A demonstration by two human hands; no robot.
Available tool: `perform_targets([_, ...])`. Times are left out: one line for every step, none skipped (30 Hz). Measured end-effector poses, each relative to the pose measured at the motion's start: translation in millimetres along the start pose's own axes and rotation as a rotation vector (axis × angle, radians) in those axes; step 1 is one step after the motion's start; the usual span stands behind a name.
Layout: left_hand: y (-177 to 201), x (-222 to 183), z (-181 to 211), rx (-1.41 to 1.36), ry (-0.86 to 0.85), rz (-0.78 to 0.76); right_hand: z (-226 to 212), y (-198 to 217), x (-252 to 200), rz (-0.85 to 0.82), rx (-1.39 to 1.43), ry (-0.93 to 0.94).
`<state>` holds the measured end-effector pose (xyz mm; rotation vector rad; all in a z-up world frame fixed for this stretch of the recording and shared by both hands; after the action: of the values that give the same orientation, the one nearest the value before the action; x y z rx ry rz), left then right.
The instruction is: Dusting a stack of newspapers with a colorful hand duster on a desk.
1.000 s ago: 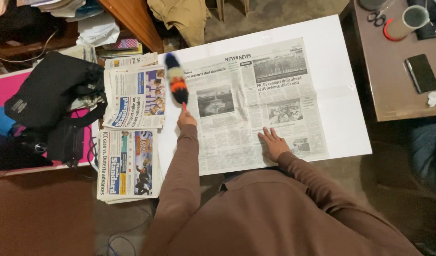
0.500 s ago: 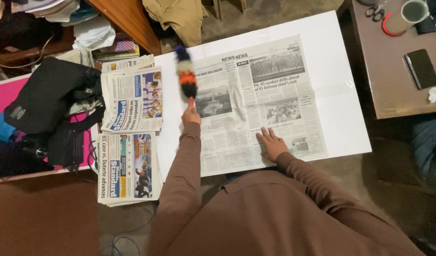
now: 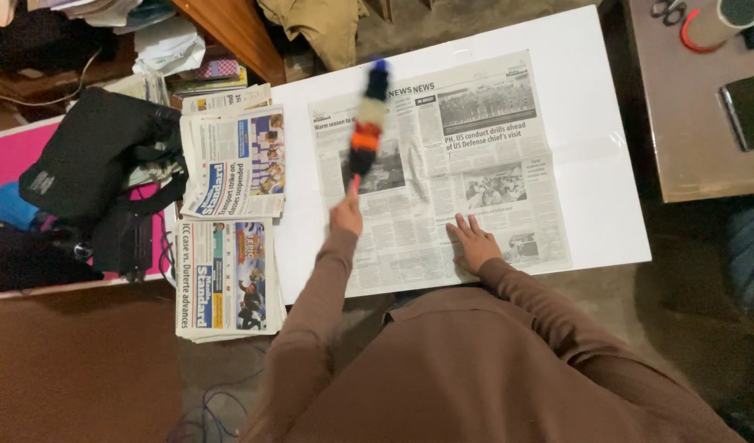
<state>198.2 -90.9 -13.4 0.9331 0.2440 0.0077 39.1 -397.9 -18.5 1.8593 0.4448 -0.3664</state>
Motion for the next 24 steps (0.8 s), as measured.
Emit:
perform_targets([6.2,-21.0,3.9,0.003,0.005,0.002,0.5,-0.3,-0.4,-0.003,0.001,0.005])
perform_targets([11.7,-42.3,7.7,0.075,0.031,-0.095,0.8,-0.6,-1.0,-0.004,0.01,-0.001])
perform_targets([17.0,-63.4,11.9,0.146,0.059,-0.192,1.5,-0.2,-0.9,-0.004,0.018,-0.006])
perform_targets([0.3,-64.6,-19.9,0.147,0.065,-0.188,1.8,-1.0,-1.2,-0.006,0.017,0.001])
perform_targets([-15.6,-65.2,-51.4,0.065,0.093,-0.043,2.6,-0.8,-0.9,0.003,0.009,0.011])
perform_targets([-31.1,-66.2,-83.6,-0.016,0.122,0.102,2.8,-1.0,-0.5,0.013,0.0,0.02])
perform_targets([-33.6,-71.1,-89.4,-0.018,0.133,0.107,2.7,-0.5,-0.7,0.006,-0.004,0.029])
perform_targets([-35.0,-76.0,-95.4,-0.117,0.128,0.218,2.5,-0.3,-0.7,0.004,0.002,0.014])
perform_targets([-35.7,-81.2,-102.2,-0.214,0.123,0.332,1.5,-0.2,0.4,0.001,0.008,0.002])
perform_targets([3.4,-90.3,-47.8,-0.212,0.136,0.34,0.8,1.1,1.4,-0.007,0.004,0.014])
perform_targets([42.7,-108.0,7.9,-0.086,0.287,0.026,0.5,1.9,1.7,-0.024,-0.008,0.009])
perform_targets([88.5,-140.0,61.8,0.038,0.429,-0.293,0.2,2.6,2.2,-0.042,-0.019,0.004])
perform_targets([66.5,-149.1,28.9,0.034,0.443,-0.292,-0.6,2.7,1.3,-0.051,-0.025,0.013])
perform_targets([44.8,-157.9,-1.4,-0.018,0.227,-0.215,-1.2,2.9,0.5,-0.054,-0.018,0.002])
perform_targets([22.9,-166.3,-30.6,-0.067,0.011,-0.137,-1.3,4.2,1.2,-0.054,-0.012,-0.008])
perform_targets([13.6,-173.0,-49.2,-0.071,0.023,-0.132,-1.6,3.7,0.3,-0.062,-0.018,0.001])
perform_targets([5.9,-175.6,-66.3,-0.127,-0.066,0.027,-1.8,4.5,1.7,-0.067,-0.011,-0.015])
perform_targets([-1.8,-178.9,-83.4,-0.181,-0.156,0.186,-2.1,5.2,2.8,-0.071,-0.004,-0.031])
perform_targets([-8.3,-181.4,-89.1,-0.184,-0.147,0.19,-0.7,3.9,2.1,-0.077,-0.01,-0.026])
perform_targets([-14.3,-184.0,-96.0,-0.196,-0.015,0.237,0.5,2.7,1.2,-0.064,-0.009,-0.019])
perform_targets([-18.9,-185.1,-103.6,-0.208,0.118,0.284,0.0,2.2,2.4,-0.049,-0.007,-0.009])
perform_targets([-12.3,-192.5,-92.7,-0.21,0.126,0.291,-1.3,3.7,2.8,-0.052,-0.013,0.0])
perform_targets([-6.0,-198.8,-80.3,-0.229,-0.001,0.19,-2.6,5.1,3.6,-0.073,-0.01,-0.022])
perform_targets([0.1,-205.5,-67.5,-0.246,-0.126,0.086,-3.7,6.5,4.2,-0.094,-0.007,-0.044])
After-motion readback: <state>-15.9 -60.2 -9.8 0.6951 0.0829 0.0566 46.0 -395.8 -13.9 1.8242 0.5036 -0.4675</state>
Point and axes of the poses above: each hand's wrist, its own x-axis towards the middle knuckle, its own y-axis out of the back of the hand, z = x × y, the point moved 1 cm from there along x, towards the middle knuckle, and after that the axes turned 7 degrees about z, right-handed, at the moved point
